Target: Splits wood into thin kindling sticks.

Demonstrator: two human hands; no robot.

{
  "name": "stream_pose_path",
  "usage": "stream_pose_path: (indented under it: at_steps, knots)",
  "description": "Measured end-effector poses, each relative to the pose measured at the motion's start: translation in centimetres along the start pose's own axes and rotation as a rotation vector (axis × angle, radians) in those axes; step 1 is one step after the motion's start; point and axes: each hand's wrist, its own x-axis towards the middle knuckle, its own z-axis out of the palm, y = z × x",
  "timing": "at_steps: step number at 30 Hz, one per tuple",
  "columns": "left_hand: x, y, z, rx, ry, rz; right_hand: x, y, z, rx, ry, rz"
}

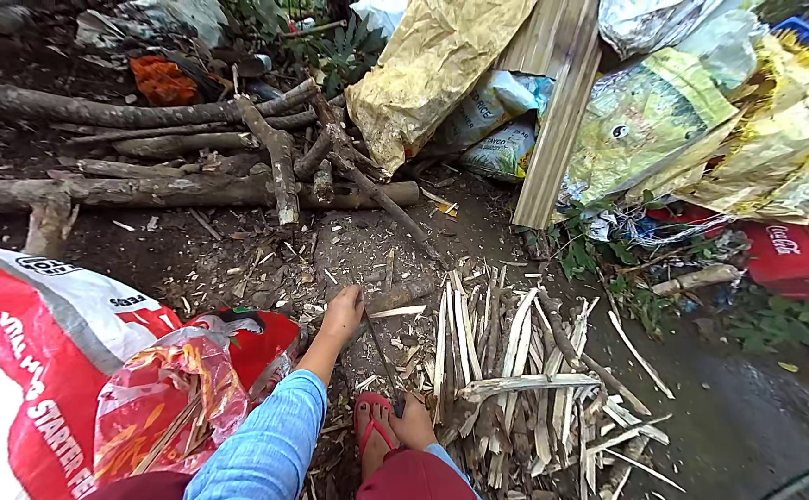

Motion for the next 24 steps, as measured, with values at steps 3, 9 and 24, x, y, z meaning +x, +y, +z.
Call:
stream_pose_path:
  at_steps: [3,9,24]
  knots:
    - [0.0,-0.8,0.7,-0.110,0.077,-0.036,0.2,1.0,0.6,0.233,-0.051,-0.040]
    - [0.6,-1.2,1.0,-0.185,0.082,-0.094,-0.9,1.2,0.3,0.723,-0.076,-0.054]
    - [1.2,-1.1,2.2,-0.199,-0.055,-0.078,-6.8,-1.7,-5.3,0.334,0.409,-0.384]
